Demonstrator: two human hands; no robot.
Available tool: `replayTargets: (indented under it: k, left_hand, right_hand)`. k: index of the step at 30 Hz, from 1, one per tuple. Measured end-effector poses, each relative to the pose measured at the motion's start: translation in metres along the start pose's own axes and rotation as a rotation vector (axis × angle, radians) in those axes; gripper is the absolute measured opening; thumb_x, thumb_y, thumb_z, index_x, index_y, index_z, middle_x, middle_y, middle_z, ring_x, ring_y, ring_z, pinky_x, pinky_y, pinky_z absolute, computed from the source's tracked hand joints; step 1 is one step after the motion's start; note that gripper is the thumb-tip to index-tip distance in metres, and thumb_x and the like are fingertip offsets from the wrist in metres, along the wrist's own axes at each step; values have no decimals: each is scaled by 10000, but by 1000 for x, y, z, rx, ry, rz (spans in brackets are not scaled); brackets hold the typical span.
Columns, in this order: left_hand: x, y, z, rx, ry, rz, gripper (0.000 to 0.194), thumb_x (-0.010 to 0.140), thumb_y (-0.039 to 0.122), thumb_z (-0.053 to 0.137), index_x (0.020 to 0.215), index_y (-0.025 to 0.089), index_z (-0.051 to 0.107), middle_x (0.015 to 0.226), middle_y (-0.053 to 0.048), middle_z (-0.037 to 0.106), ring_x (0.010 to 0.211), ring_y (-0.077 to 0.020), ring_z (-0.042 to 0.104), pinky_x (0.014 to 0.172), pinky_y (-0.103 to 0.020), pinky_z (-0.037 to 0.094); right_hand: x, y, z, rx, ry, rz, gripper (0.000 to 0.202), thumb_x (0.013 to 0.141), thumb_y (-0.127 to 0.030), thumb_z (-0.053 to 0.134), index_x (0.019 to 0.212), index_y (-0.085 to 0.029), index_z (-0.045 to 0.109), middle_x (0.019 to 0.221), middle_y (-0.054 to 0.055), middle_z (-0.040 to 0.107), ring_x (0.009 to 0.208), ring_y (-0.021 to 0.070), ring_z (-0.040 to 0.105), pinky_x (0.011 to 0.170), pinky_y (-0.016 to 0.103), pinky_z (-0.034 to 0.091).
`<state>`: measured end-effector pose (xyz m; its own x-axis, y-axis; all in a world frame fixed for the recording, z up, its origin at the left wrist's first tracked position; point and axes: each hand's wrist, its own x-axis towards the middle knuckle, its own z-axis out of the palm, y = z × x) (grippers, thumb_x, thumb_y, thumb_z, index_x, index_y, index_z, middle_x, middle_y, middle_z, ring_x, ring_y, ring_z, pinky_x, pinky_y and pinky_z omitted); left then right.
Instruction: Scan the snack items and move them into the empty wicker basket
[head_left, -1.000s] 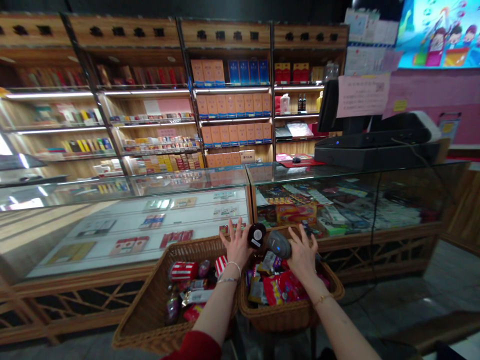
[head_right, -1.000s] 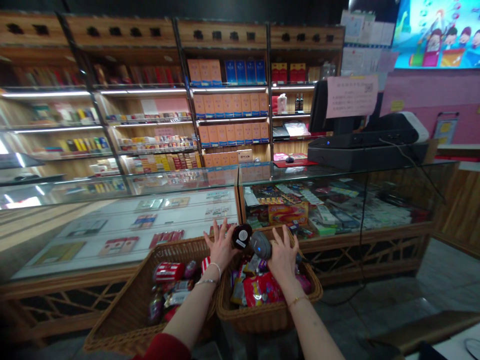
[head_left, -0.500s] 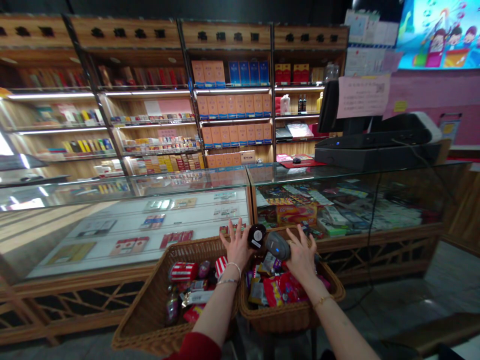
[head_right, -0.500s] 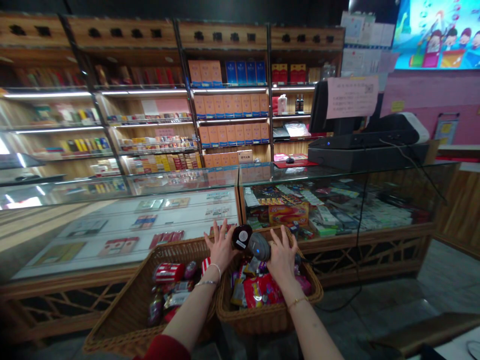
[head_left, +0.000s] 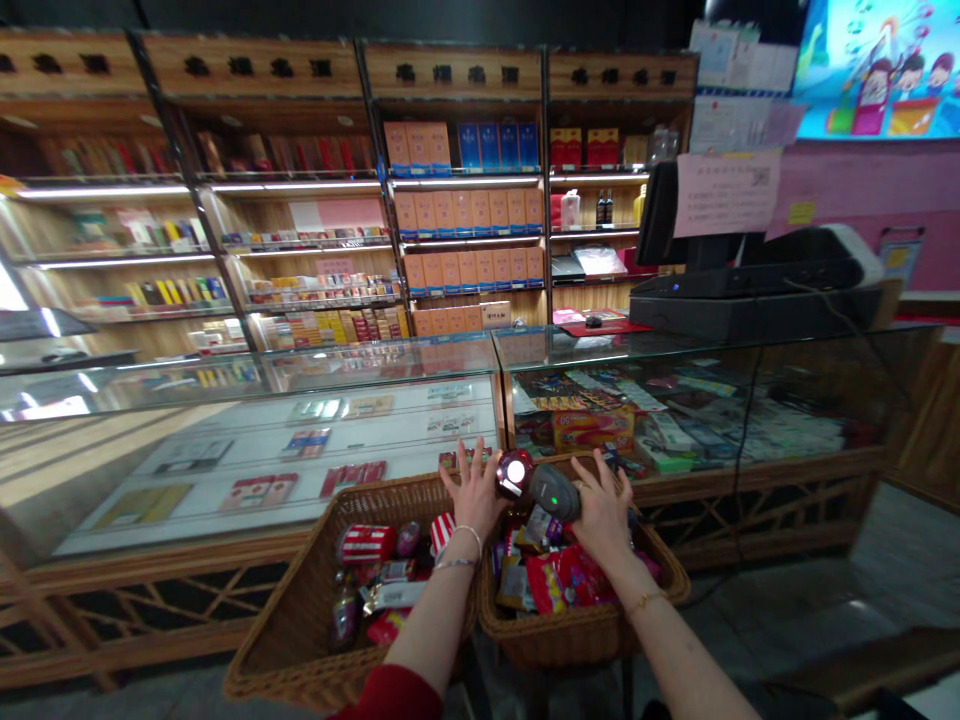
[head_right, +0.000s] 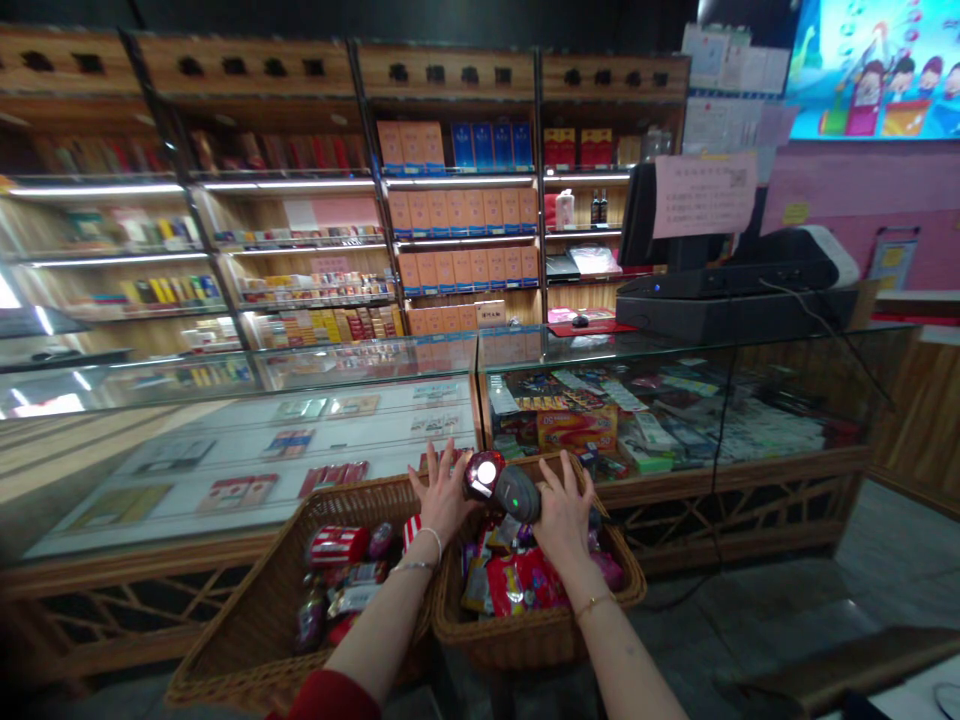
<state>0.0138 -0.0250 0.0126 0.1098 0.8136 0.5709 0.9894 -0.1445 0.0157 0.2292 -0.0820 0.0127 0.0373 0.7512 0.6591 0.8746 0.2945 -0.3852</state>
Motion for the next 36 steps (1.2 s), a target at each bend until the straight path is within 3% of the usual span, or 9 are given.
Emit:
replayTargets:
  k: [19, 36]
  left_hand:
    - [-1, 2, -2, 12, -10, -13, 973, 610, 458, 860, 1476, 358, 427, 1667, -64, 193, 1531, -413, 12, 1141, -781, 21]
    - [-1, 4, -8, -39, -17, -56, 924, 627, 470, 840, 1459, 356, 453, 1668, -71, 200, 1530, -422, 10, 1137, -785, 38]
  right_hand:
    - [2, 4, 5, -71, 4, 19, 305, 788, -111, 512, 973, -216, 729, 1439, 52, 575, 1479, 300, 289, 1158, 580, 160]
    - [4, 3, 7, -139, 15, 36, 338, 783, -123, 518, 1036, -214, 723, 1441, 71, 572, 1484, 295, 268, 1149, 576, 152]
